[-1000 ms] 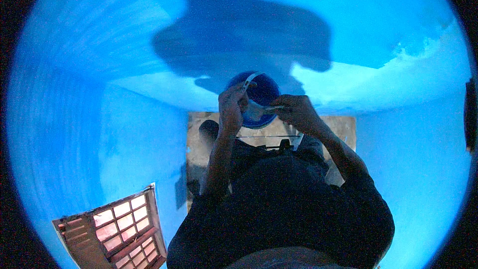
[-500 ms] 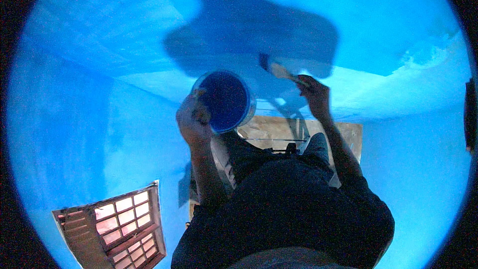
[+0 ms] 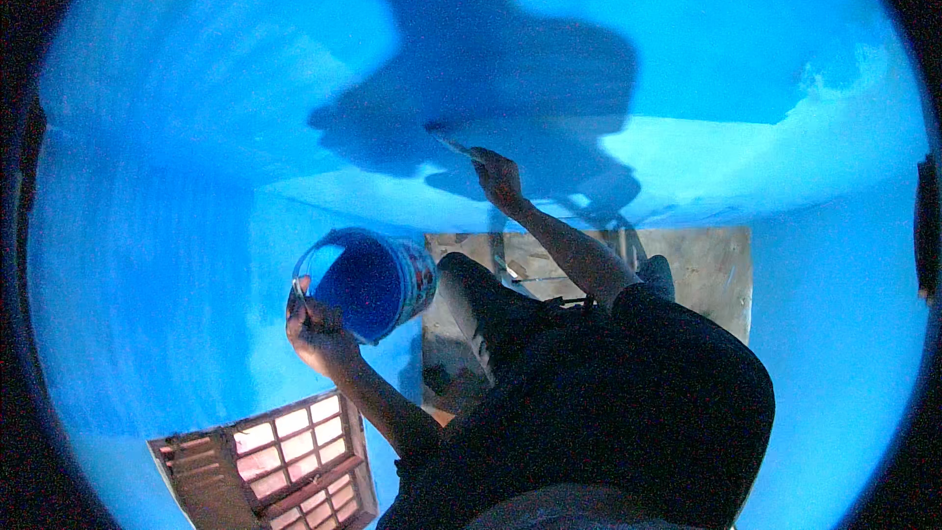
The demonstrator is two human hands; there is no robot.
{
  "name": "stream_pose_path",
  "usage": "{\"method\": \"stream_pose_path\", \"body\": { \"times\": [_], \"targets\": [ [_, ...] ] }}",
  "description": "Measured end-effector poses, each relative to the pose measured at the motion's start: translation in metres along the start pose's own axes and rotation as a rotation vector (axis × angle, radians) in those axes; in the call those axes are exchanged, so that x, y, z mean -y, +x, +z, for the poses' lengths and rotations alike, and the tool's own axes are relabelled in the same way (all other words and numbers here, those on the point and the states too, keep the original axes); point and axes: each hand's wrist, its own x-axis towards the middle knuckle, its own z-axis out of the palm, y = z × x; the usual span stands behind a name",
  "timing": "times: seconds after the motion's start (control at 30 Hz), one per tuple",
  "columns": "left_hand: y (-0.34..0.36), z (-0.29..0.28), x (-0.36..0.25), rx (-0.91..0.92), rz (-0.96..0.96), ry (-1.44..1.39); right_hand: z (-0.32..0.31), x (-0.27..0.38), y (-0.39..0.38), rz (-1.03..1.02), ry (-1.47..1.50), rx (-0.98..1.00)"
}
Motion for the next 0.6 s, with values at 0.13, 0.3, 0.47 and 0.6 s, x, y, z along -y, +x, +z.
{"method": "stream_pose_path", "body": {
  "times": [0.13,0.3,0.47,0.6],
  "targets": [
    [0.009,-0.009,0.009,-0.179,0.044,0.191,-0.008,-0.016,-0.008,-0.015,-0.173,-0.049],
    [0.018,-0.026,-0.007,-0.135,-0.061,0.031,-0.091,-0.031,-0.019,0.09,-0.372,-0.031],
    [0.024,-0.041,-0.005,-0.129,-0.067,-0.07,-0.19,-0.008,-0.037,0.12,-0.606,-0.174],
    [0.019,-0.031,-0.003,-0.155,0.011,0.026,-0.238,-0.005,-0.068,0.499,-0.35,-0.422]
  ]
}}
